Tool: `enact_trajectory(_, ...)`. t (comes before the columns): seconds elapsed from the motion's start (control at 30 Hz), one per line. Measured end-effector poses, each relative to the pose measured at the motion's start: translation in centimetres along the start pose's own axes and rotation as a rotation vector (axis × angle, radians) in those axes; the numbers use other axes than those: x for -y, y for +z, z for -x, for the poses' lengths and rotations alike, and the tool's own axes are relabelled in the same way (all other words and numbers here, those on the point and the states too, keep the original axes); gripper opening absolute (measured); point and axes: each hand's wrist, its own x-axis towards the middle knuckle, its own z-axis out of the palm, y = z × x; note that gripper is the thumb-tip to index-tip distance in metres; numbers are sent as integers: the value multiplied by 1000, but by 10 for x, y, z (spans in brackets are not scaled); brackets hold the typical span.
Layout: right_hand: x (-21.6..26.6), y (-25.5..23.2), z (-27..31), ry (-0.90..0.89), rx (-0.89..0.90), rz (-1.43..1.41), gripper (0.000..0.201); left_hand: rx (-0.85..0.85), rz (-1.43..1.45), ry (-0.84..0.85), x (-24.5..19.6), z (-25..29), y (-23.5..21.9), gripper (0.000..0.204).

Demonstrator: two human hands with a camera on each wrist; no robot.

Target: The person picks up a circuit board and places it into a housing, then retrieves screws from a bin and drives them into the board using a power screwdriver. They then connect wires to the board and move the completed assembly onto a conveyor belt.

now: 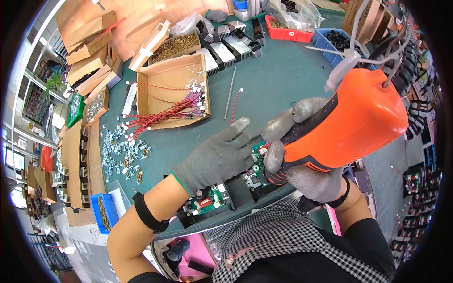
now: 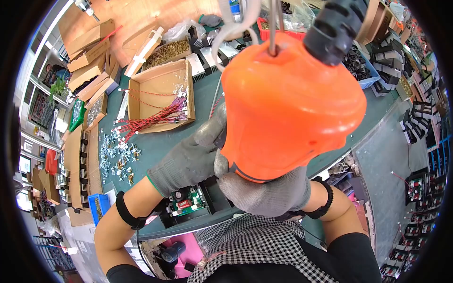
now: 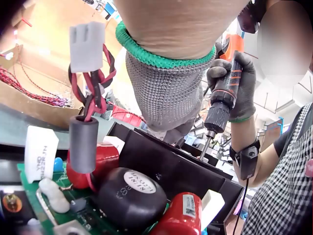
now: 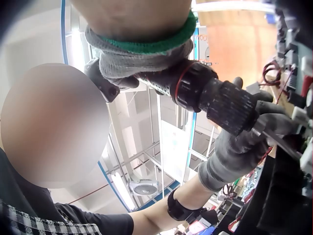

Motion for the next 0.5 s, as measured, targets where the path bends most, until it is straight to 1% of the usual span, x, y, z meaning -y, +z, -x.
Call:
enact_trajectory(0.23,-2,3,4,131,25,3,34,-26,48,-37,0,2,1,18)
enact_trajectory(0.33,-3,6,9,110,74,87,29,-42,89,-69,-1,3,0,18)
enact_trajectory(0.43,-11,10,11,-15,126,260,40,-107,304,-171,-3,3,3,19)
enact_trajectory(0.5,-16,15,9,-119,180,346,52,-176,676,-294,-4,4,11,22)
